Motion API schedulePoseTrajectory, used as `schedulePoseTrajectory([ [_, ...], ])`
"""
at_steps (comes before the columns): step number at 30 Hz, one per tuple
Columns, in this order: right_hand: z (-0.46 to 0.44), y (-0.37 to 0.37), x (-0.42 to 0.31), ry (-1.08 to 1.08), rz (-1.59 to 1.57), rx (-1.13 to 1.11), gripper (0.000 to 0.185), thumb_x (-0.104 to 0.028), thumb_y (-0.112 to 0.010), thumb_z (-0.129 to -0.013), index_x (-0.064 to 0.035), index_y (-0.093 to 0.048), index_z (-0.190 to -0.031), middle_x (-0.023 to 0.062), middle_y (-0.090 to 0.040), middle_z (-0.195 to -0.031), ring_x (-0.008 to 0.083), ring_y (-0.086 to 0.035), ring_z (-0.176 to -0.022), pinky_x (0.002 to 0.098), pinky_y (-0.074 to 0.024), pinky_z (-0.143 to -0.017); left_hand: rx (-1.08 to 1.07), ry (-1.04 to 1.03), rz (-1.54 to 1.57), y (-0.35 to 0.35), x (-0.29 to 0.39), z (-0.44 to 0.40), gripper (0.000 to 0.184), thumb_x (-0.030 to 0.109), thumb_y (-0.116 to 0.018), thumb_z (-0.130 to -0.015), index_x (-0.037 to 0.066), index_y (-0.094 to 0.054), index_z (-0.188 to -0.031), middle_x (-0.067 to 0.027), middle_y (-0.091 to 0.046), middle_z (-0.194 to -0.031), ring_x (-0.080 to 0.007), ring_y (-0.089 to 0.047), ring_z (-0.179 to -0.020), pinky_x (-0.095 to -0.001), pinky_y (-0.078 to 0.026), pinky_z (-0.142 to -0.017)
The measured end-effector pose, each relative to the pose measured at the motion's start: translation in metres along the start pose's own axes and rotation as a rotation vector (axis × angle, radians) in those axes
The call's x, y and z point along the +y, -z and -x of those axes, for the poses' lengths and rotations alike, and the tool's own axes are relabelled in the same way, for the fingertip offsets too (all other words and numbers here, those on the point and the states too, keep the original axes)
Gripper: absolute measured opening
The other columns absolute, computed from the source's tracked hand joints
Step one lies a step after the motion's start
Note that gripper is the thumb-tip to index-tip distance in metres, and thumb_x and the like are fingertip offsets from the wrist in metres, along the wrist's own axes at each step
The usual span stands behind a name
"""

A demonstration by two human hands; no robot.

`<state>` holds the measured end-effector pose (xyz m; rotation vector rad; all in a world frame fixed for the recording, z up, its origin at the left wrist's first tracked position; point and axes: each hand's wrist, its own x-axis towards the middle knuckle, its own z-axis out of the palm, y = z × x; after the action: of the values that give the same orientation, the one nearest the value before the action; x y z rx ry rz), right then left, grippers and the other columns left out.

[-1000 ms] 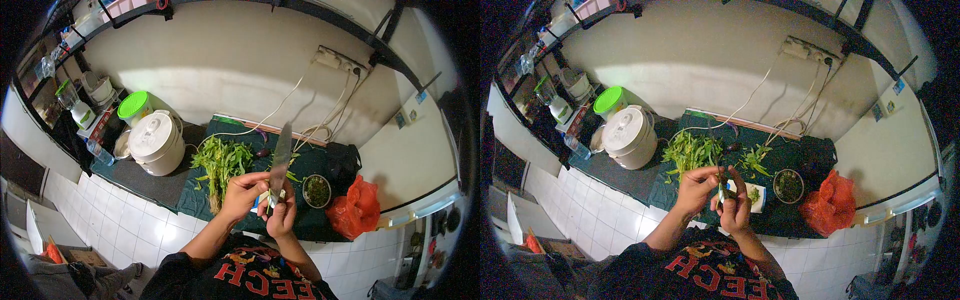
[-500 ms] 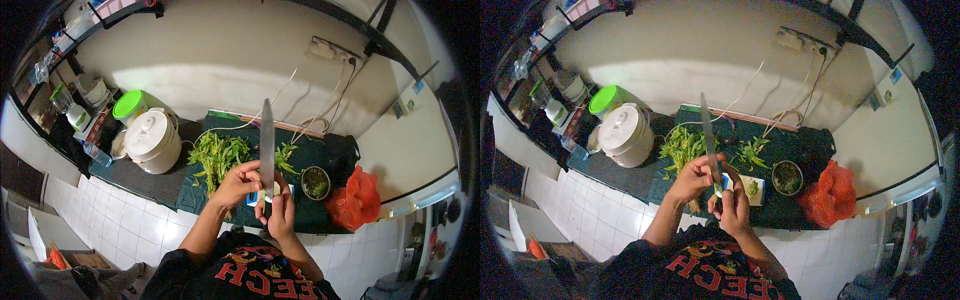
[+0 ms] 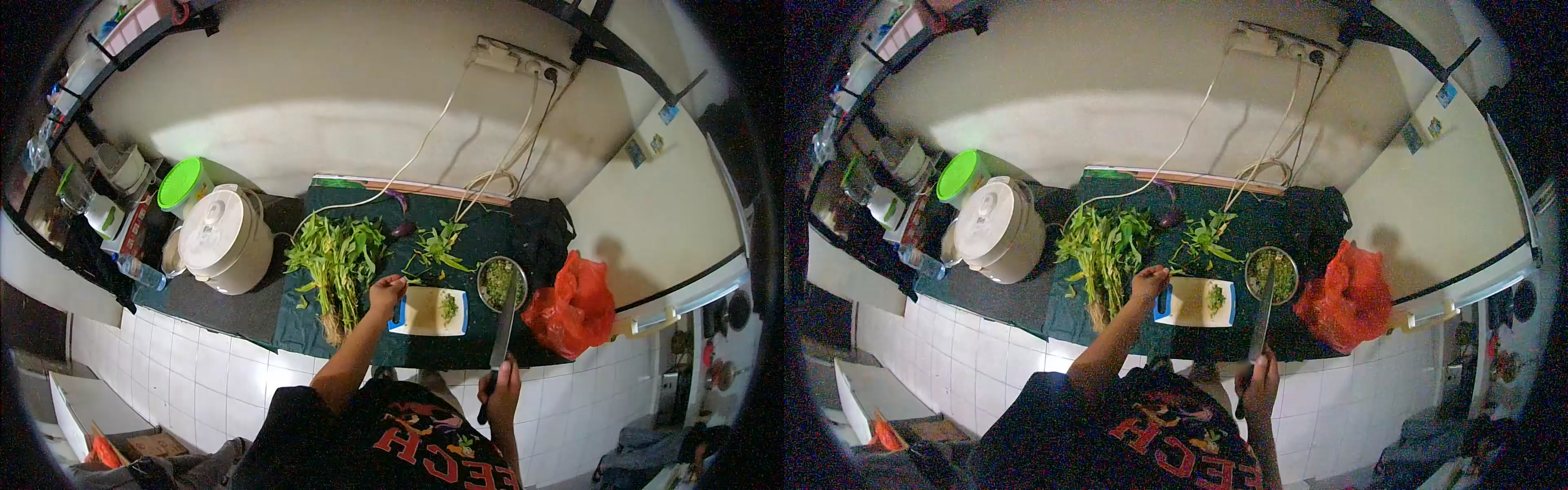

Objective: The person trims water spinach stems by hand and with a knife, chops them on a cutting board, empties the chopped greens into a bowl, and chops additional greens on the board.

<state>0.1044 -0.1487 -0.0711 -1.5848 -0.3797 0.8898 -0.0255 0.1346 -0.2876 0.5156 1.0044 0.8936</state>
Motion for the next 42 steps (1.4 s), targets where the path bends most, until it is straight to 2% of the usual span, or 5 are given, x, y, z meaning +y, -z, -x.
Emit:
schedulePoseTrajectory([
  [7, 0.003, 0.021, 0.045, -0.048, 0.011, 0.098, 0.052, -0.041, -0.04, -0.103, -0.0019, -0.036, -0.137, 0.0023, -0.047, -0.054, 0.0097, -0.04, -0.037, 0.0237, -0.0311, -0.035, -0.072, -0.353, -0.097, -0.032, -0.007, -0.04, 0.025, 0.003, -0.068, -0.085, -0.005, -0.06, -0.107, -0.0061, -0.064, -0.086, -0.0132, -0.063, -0.077, -0.0283, -0.054, -0.068],
  [11, -0.012, 0.027, 0.042, -0.083, 0.157, 0.031, 0.049, -0.036, -0.044, -0.102, -0.0027, -0.039, -0.137, 0.0012, -0.049, -0.057, 0.0083, -0.044, -0.044, 0.0233, -0.0336, -0.039, 0.013, -0.45, -1.296, -0.004, -0.019, -0.054, 0.042, 0.008, -0.07, -0.078, 0.001, -0.062, -0.118, -0.0186, -0.069, -0.1, -0.0303, -0.068, -0.087, -0.0381, -0.053, -0.079],
  [24, -0.061, 0.057, 0.045, -0.095, 0.49, -0.048, 0.045, -0.034, -0.048, -0.101, -0.003, -0.045, -0.133, 0.0033, -0.055, -0.057, 0.0105, -0.053, -0.051, 0.0262, -0.0417, -0.048, -0.026, -0.679, -1.51, -0.045, 0.004, -0.061, 0.025, 0.009, -0.059, -0.084, 0.006, -0.067, -0.107, -0.0199, -0.063, -0.104, -0.0394, -0.061, -0.095, -0.0469, -0.051, -0.083],
  [33, -0.076, 0.081, 0.04, -0.051, 0.819, -0.235, 0.045, -0.031, -0.055, -0.096, -0.0016, -0.047, -0.13, 0.0151, -0.065, -0.066, 0.0256, -0.066, -0.062, 0.0368, -0.0503, -0.06, 0.045, -0.323, -1.664, -0.06, 0.0, -0.114, 0.027, 0.02, -0.04, -0.096, 0.004, -0.06, -0.105, -0.0227, -0.066, -0.097, -0.0426, -0.065, -0.089, -0.0501, -0.053, -0.077],
  [42, -0.065, 0.044, 0.097, 0.127, 1.029, -0.521, 0.05, -0.03, -0.055, -0.093, -0.0031, -0.04, -0.132, 0.026, -0.066, -0.092, 0.0436, -0.064, -0.085, 0.0515, -0.0509, -0.074, -0.062, -0.609, -1.19, -0.039, 0.018, -0.011, 0.022, 0.008, -0.067, -0.079, 0.002, -0.061, -0.099, -0.0185, -0.069, -0.089, -0.0352, -0.068, -0.085, -0.0419, -0.053, -0.072],
])
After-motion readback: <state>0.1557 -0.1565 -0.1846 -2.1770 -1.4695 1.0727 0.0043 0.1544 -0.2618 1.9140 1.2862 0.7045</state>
